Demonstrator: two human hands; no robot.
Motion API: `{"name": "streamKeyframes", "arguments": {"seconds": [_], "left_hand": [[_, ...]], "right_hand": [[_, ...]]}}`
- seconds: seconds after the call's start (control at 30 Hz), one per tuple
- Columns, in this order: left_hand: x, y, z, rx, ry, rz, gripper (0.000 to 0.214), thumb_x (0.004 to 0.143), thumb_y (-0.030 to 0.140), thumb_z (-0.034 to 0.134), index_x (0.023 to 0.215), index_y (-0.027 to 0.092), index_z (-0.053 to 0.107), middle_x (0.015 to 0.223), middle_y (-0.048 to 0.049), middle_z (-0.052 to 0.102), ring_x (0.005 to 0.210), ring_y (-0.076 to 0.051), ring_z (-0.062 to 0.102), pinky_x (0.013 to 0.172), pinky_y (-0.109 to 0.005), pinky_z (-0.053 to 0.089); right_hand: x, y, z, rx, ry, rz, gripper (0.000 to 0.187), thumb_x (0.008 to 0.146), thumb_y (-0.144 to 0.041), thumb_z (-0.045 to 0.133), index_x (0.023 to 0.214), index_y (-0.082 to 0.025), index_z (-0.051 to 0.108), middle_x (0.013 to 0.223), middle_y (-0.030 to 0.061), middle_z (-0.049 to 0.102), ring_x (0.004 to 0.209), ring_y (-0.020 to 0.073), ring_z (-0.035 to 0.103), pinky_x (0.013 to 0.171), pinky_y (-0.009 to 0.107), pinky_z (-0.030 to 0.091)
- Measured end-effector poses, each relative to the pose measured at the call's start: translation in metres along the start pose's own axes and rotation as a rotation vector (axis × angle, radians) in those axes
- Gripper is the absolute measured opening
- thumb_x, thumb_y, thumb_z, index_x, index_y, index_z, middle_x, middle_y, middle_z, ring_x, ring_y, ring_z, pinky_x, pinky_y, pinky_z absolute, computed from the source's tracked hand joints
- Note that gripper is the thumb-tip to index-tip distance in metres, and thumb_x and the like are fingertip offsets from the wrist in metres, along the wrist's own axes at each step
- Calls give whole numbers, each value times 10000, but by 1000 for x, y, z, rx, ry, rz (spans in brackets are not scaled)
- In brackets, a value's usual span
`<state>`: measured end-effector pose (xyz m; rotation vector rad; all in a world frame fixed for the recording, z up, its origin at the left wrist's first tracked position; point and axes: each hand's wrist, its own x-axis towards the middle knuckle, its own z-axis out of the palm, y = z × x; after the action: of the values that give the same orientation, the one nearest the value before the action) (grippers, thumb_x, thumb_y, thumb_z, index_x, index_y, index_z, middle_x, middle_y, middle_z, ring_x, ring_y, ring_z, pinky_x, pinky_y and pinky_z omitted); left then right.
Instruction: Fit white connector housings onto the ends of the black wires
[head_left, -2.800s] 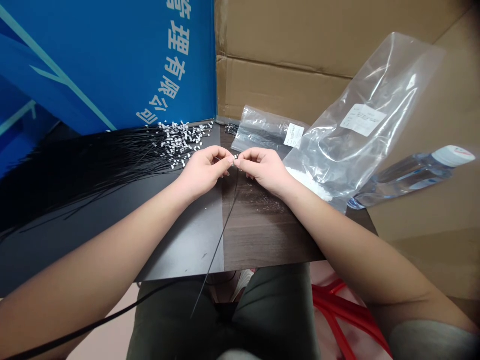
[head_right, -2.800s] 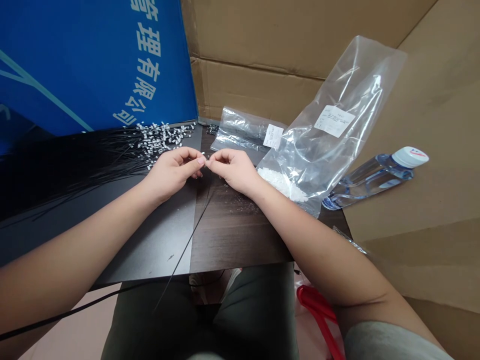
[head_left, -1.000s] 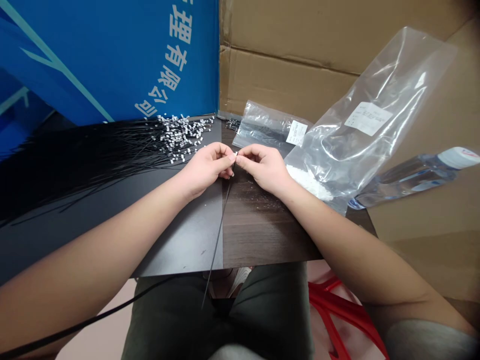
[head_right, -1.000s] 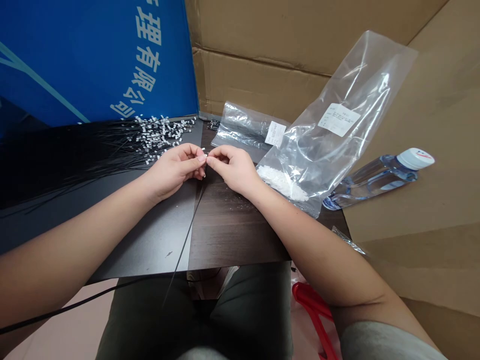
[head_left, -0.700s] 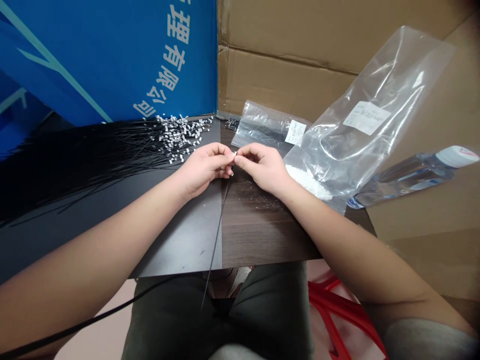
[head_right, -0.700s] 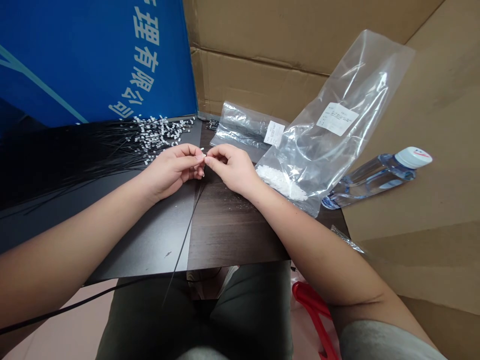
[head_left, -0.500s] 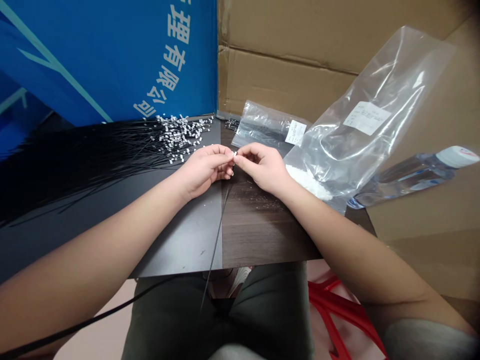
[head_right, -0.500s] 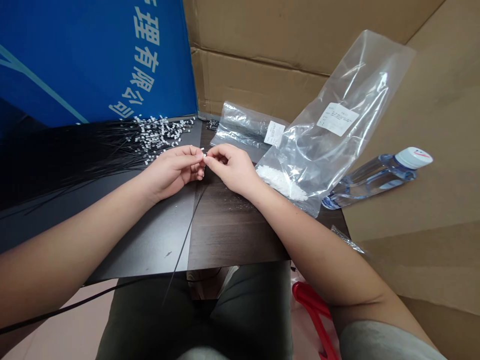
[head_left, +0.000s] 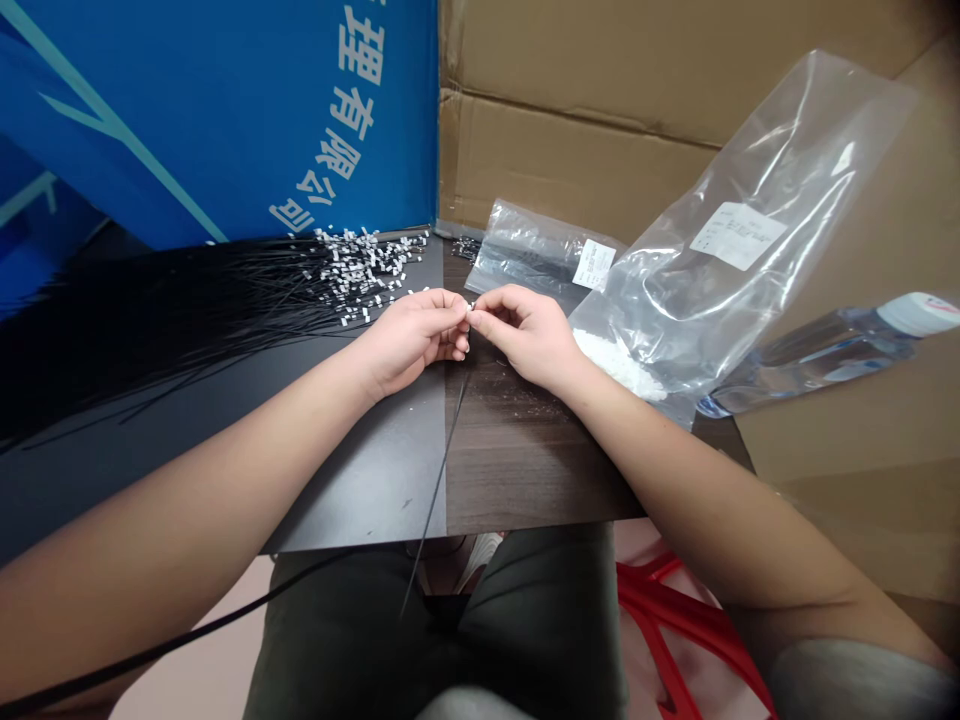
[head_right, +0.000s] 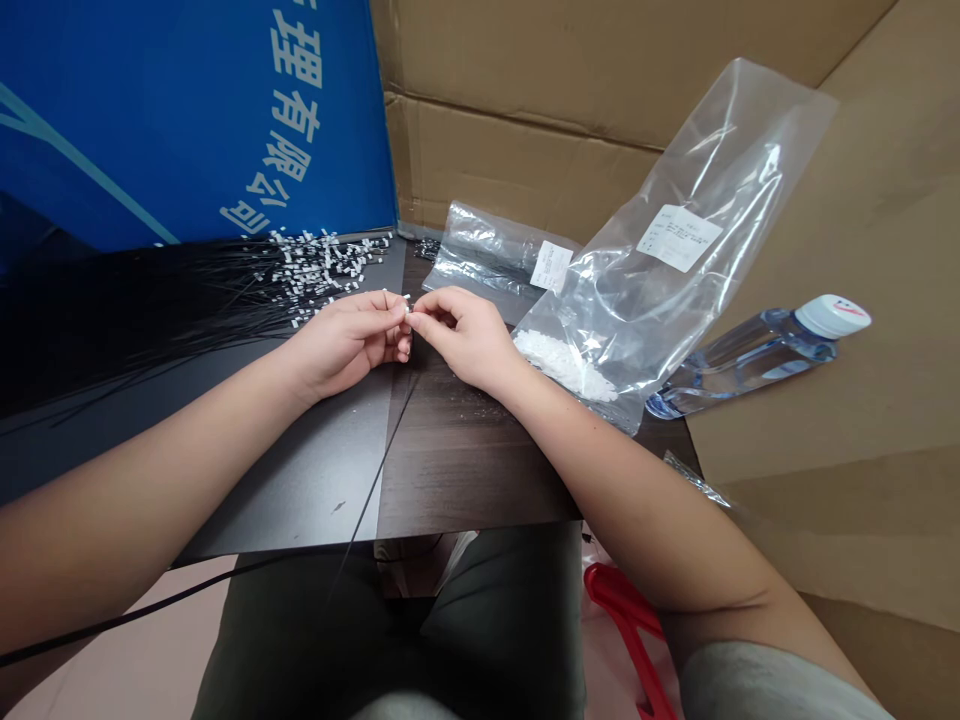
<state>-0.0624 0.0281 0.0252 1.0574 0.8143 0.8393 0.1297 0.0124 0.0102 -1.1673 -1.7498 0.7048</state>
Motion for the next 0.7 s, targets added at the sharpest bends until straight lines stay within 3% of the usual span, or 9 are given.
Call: {"name": "streamKeyframes", "arguments": {"seconds": [0.37,0.53,0.7], "left_hand": [[2,-3,0,62,67,51,173,902,227,730,819,192,583,735,2,610,644,-118,601,665,-269,526],[9,-10,-5,438,202,258,180,986,251,648,868,234,514,705,18,585,639,-144,587,672,-296,497],[7,-12,-8,726,225,376,132,1036,276,566,928,250,495,795,-8,603,747,-191,601,733,-340,485]], "right_hand": [[0,0,1,34,16,41,190,919,-397,735,892,-209,746,923,36,767,809,185,642,791,352,509],[1,1,1,86,13,86,244,891,-446,769,895,-203,755,876,30,755,774,180,626,755,346,501],[1,2,2,101,19,103,246,880,-447,782,884,-202,766,838,21,741,735,165,592,725,337,485]]}}
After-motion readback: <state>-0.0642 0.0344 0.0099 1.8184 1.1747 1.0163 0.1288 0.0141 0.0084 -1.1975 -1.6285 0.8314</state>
